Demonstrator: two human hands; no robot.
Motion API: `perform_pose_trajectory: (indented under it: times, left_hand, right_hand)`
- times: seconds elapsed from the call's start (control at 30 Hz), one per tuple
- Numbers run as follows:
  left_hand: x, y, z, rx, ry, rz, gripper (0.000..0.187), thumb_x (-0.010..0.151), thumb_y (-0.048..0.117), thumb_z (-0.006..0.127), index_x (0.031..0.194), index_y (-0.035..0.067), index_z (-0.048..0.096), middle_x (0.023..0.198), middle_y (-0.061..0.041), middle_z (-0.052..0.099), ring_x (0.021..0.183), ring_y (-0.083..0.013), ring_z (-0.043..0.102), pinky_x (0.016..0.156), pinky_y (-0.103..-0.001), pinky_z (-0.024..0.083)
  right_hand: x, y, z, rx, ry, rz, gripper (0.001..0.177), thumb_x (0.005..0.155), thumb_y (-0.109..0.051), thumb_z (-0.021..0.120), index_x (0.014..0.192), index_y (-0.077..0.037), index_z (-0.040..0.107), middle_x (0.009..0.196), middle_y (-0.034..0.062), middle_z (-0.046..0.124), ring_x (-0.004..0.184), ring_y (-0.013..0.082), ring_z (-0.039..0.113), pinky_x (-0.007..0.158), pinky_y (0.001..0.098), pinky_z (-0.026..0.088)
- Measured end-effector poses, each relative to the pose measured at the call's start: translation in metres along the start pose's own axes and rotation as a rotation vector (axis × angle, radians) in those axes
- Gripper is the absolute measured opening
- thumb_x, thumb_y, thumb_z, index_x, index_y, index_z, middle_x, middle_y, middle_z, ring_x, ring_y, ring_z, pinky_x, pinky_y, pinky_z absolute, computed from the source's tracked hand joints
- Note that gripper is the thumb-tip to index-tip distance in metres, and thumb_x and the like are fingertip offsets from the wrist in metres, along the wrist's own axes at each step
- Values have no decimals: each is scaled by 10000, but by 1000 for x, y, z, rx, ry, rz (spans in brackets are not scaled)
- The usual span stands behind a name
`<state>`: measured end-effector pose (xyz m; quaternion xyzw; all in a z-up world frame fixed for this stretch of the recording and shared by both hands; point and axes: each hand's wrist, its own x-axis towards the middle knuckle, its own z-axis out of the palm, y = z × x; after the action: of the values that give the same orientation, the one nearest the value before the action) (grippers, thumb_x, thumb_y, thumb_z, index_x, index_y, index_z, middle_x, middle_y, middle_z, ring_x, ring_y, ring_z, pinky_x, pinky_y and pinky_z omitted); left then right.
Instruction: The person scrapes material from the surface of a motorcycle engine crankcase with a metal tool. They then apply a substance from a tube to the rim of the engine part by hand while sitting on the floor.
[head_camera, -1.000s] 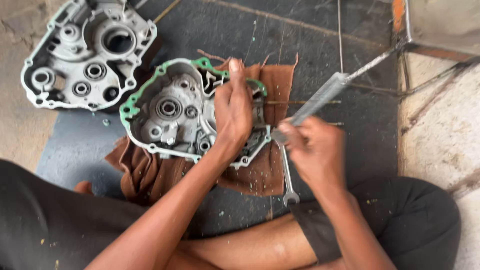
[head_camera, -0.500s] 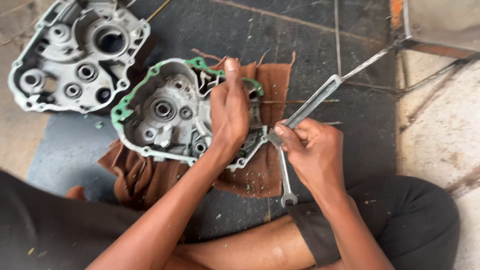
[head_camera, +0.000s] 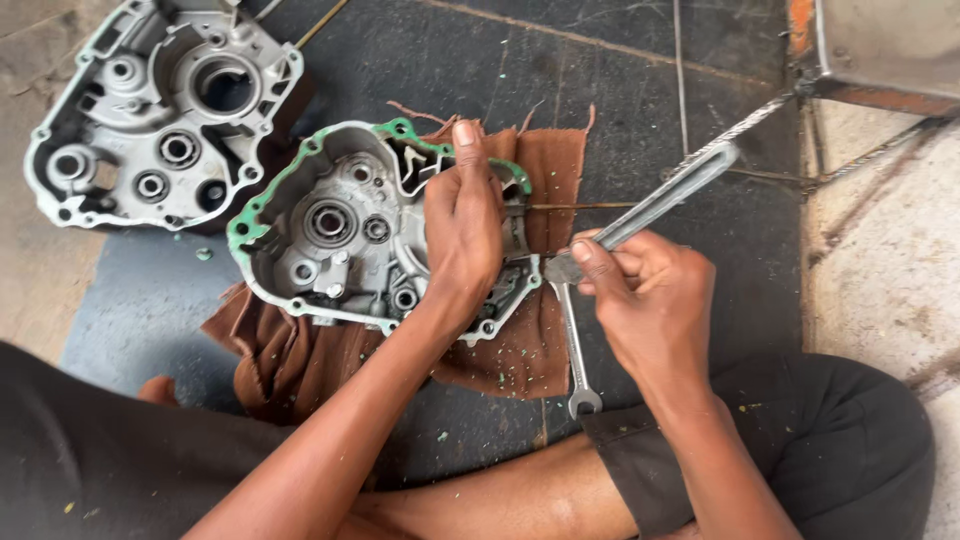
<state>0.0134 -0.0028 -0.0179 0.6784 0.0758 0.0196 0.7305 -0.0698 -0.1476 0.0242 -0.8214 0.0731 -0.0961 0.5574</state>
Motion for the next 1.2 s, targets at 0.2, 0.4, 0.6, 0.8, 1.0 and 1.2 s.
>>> perform_pose_trajectory:
  times: [0.2,0.4,0.6,0.8,1.0,1.2]
  left_hand:
    - [-4,10,-2,-16,-9,-40,707,1008,693,304,568,144,382,537,46,375,512,-89,321,441,-329,262]
    - [-4,6,3,28,17,-47,732,1028,654,282,535,125,398,503,29,388,490,-94,345,444,-320,287]
    - [-8,15,1,-83,-8,-42,668,1026,630,348,582,133,388,538,37,406,509,-99,348,451,-319,272]
    - [-18,37,6,227,-120,-49,640,1031,565,429,586,106,473,549,37,408,542,-103,350,490,-347,266]
    - [-32,52,9,412,-184,76,571,1033,428,528,660,-3,563,538,-72,450,551,-145,374,529,-415,364]
    - [-38,53,8,455,-162,172,556,1027,407,546,691,-34,586,543,-173,486,523,-190,396,531,-446,388]
  right_hand:
    - [0,-8,4,-102,-100,-10,130,891,-52,737,972,47,762,830,73,800,708,50,698,596,212,536]
    - [6,-17,-1,-45,-142,164,149,879,-116,737,950,3,792,745,70,798,579,62,622,502,259,483]
    - [6,-29,-7,-494,-203,235,222,961,-231,774,1067,-45,833,736,177,723,598,222,582,568,362,483]
    - [10,-20,-12,-90,-183,281,248,870,-225,776,1002,-16,786,828,106,806,727,135,812,681,299,592]
    - [7,-27,-15,-203,-183,238,241,874,-235,781,1000,-30,789,816,148,821,720,180,774,648,332,579]
    - [6,-20,-14,-195,-206,231,238,872,-237,773,978,-25,785,815,150,827,716,210,775,653,341,581]
